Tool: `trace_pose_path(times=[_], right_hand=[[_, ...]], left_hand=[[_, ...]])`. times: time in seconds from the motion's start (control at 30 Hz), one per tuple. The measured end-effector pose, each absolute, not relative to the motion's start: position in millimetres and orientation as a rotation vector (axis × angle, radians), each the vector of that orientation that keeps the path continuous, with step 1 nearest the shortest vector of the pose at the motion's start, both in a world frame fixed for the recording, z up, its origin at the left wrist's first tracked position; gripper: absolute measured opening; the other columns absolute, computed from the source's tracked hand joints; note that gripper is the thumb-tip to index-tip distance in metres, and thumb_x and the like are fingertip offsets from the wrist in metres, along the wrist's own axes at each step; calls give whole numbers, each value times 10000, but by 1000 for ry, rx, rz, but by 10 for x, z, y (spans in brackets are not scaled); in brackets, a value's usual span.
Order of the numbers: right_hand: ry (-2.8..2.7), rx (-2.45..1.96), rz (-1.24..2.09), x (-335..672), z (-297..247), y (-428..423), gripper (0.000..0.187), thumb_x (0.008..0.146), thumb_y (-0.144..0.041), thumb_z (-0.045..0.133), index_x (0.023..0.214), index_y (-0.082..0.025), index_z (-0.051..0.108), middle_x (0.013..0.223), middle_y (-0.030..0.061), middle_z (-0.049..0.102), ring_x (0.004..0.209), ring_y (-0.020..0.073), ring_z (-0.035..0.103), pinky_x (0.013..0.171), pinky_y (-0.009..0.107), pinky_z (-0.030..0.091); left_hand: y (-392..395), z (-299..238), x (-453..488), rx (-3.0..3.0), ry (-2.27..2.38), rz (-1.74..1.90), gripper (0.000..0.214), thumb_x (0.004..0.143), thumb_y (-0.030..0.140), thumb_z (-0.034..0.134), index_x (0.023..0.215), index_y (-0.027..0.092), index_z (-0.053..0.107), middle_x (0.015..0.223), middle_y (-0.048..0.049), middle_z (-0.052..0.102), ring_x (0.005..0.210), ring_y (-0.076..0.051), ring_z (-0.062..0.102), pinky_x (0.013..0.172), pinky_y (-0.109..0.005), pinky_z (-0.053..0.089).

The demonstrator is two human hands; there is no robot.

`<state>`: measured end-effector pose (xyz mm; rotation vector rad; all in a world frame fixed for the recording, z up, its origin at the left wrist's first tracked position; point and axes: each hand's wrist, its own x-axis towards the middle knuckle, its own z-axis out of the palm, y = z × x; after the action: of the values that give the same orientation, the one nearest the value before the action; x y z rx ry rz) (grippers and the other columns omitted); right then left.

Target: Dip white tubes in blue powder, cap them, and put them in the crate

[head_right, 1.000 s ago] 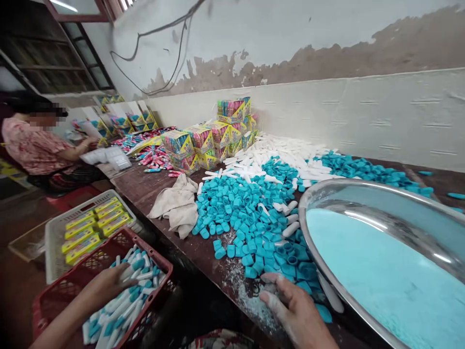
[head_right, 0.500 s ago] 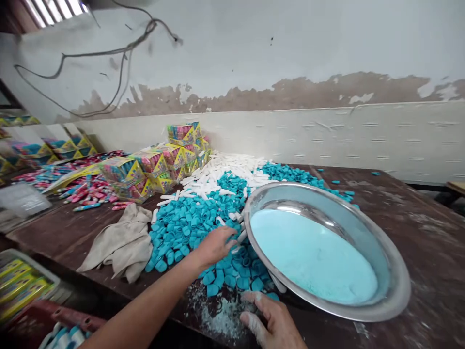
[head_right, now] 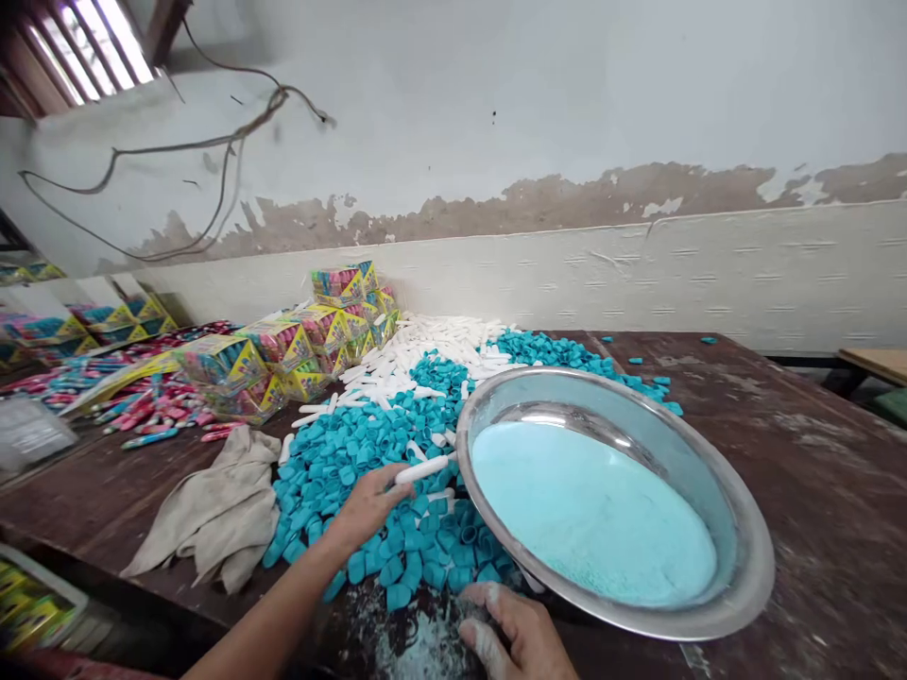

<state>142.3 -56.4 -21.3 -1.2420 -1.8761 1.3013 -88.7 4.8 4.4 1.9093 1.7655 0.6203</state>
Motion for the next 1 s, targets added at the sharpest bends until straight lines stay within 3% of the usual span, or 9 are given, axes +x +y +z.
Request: trace_pose_path(times=[0.2, 0.3, 0.37, 0.43, 0.53, 0.67, 0.73, 0.87, 1.0], right_hand=[[-1719, -1070, 1218, 1073, -70, -548, 314, 740, -434, 549, 915, -195, 651, 795, 46, 606, 767, 206, 565, 694, 294, 467], [-1632, -963, 1304, 964, -59, -578, 260, 746, -426, 553, 790, -181, 628, 700, 23, 567, 666, 177, 548, 590, 263, 463], [-1614, -950, 1288, 978, -70, -608, 252, 755, -426, 549, 743, -182, 612, 661, 10, 541, 617, 161, 529, 534, 244, 447], [-1642, -978, 1137, 1086, -58, -623, 234, 759, -407, 557, 713, -183, 608, 698, 16, 555, 677, 168, 536, 611, 252, 453], [-1679, -1036, 889, 1413, 66, -575, 199, 793, -374, 534, 817, -194, 614, 800, 21, 597, 800, 180, 541, 741, 260, 431], [-1967, -1254, 632, 1932, 382, -302, 248, 831, -384, 480, 924, -189, 601, 816, 26, 622, 752, 175, 553, 675, 245, 419], [-2194, -1428, 419, 2093, 506, -90, 257, 855, -361, 435, 865, -182, 619, 728, 31, 625, 650, 164, 552, 606, 244, 399], [-2775, -1591, 44, 2114, 536, 348, 203, 827, -165, 438, 787, -148, 637, 775, 98, 648, 705, 209, 594, 597, 266, 381], [-2991, -1617, 73, 1929, 367, 664, 141, 709, -47, 517, 700, -93, 650, 726, 156, 648, 695, 275, 609, 580, 303, 386]], left_hand=[[-623, -106, -838, 1032, 904, 990, 391, 672, 408, 624, 901, 93, 603, 729, -58, 600, 566, -104, 464, 489, -188, 284], [-764, -241, -620, 931, 781, 956, 381, 644, 419, 674, 822, 87, 619, 679, -49, 575, 550, -92, 459, 476, -182, 259], [-776, -282, -514, 953, 749, 949, 370, 657, 433, 667, 772, 84, 620, 652, -39, 552, 554, -90, 458, 480, -183, 263], [-730, -276, -451, 1030, 740, 932, 370, 662, 424, 669, 812, 90, 619, 661, -32, 553, 579, -95, 470, 504, -184, 292], [-572, -206, -382, 1154, 836, 889, 492, 669, 410, 666, 1043, 115, 543, 763, -49, 604, 605, -107, 501, 511, -187, 327], [-261, -94, -210, 1171, 1055, 952, 673, 738, 489, 555, 1251, 122, 320, 812, -69, 619, 550, -116, 526, 434, -188, 326], [-116, -64, -102, 1163, 1088, 989, 692, 746, 504, 530, 1274, 135, 274, 799, -52, 607, 515, -116, 534, 404, -186, 316], [34, -64, 37, 1185, 1097, 1024, 611, 732, 477, 548, 1209, 147, 353, 730, -11, 570, 435, -110, 521, 360, -186, 287], [34, -86, 43, 1187, 1092, 1041, 608, 728, 443, 564, 1207, 139, 346, 665, 6, 551, 427, -118, 520, 354, -185, 294]])
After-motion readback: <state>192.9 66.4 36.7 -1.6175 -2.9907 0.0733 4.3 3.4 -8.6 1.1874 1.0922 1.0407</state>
